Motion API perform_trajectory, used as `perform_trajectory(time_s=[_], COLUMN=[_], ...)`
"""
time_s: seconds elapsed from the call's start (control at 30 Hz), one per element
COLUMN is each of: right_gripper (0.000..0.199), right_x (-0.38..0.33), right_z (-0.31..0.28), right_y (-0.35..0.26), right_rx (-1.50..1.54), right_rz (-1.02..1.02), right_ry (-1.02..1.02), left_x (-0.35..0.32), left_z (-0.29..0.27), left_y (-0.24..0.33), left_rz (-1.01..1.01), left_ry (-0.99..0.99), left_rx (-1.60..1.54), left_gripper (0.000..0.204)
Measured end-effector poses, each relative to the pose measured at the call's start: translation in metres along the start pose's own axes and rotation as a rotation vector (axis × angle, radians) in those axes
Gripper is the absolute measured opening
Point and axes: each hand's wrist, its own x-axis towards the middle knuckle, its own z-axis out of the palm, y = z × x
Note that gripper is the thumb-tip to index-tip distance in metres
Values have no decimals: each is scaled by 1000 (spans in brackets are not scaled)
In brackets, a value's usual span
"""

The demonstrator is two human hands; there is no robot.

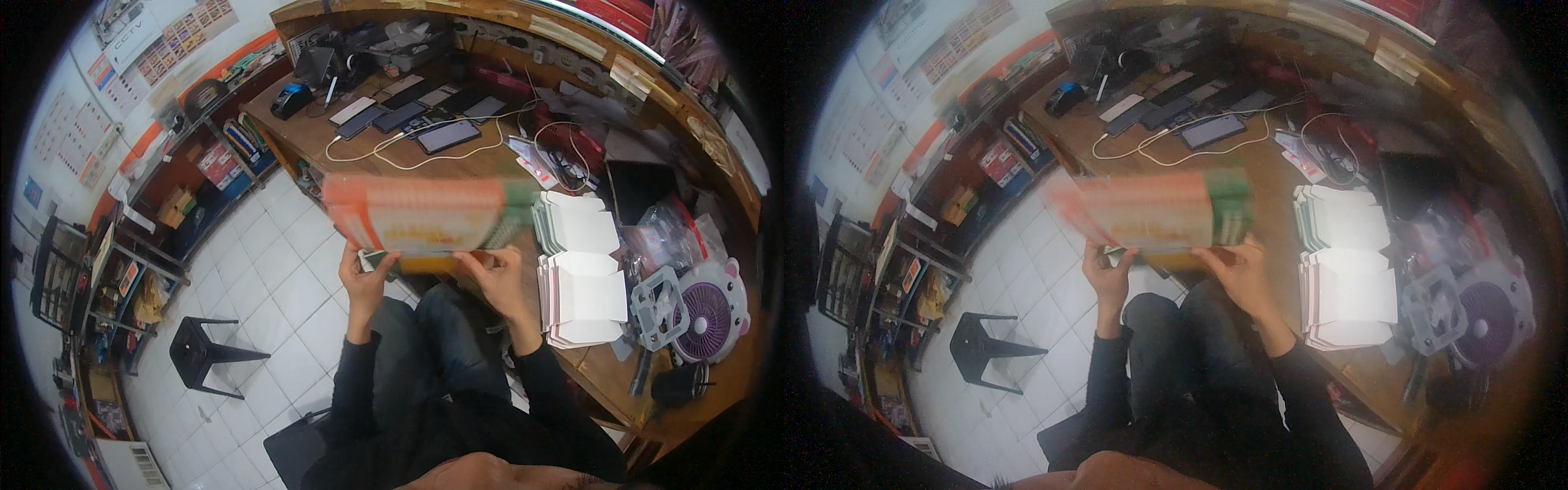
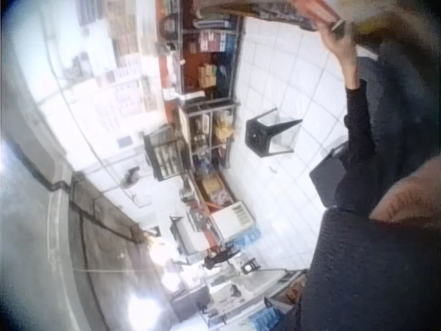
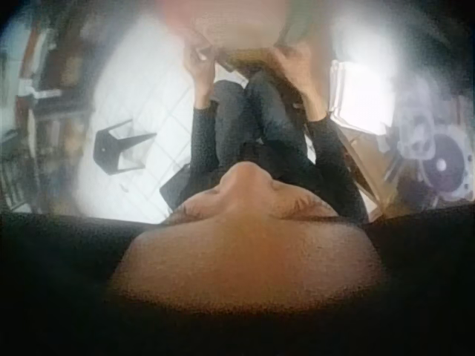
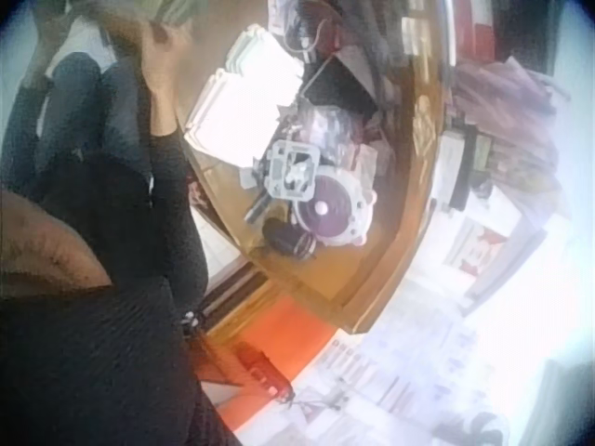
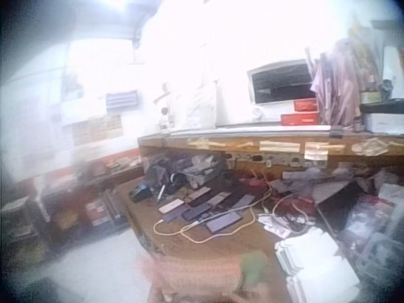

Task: The person folds flat paperboard pieces into small rectangular boxes at a wooden counter. They repeatedly fold the sides, tuck flaps, and stack the finished boxes on the counter.

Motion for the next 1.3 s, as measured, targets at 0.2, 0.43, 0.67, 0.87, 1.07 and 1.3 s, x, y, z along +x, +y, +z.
perform_trajectory(time_s=[0.2, 0.43, 0.67, 0.87, 1.07, 1.3], right_gripper=[29, 27, 28, 24, 26, 21], right_x=[11, 25, 46, 42, 18, 3], right_z=[-9, 0, 16, 13, 23, 58], right_y=[72, 88, 114, 132, 152, 77], right_rx=[-335, -69, 204, 100, 277, -92], right_rz=[-485, 191, 506, 524, 491, 34], right_ry=[-11, -203, 34, -114, 30, -218], left_x=[24, 22, 64, 26, 56, -40], left_z=[-5, -1, 104, 159, 149, 97], left_y=[-44, -110, -95, -139, -132, -65], left_rz=[208, -358, -254, -56, -151, -424], left_ry=[-567, -538, -672, -512, -539, -64], left_rx=[464, 375, 1086, 802, 102, -236], left_gripper=[6, 65, 74, 66, 57, 49])
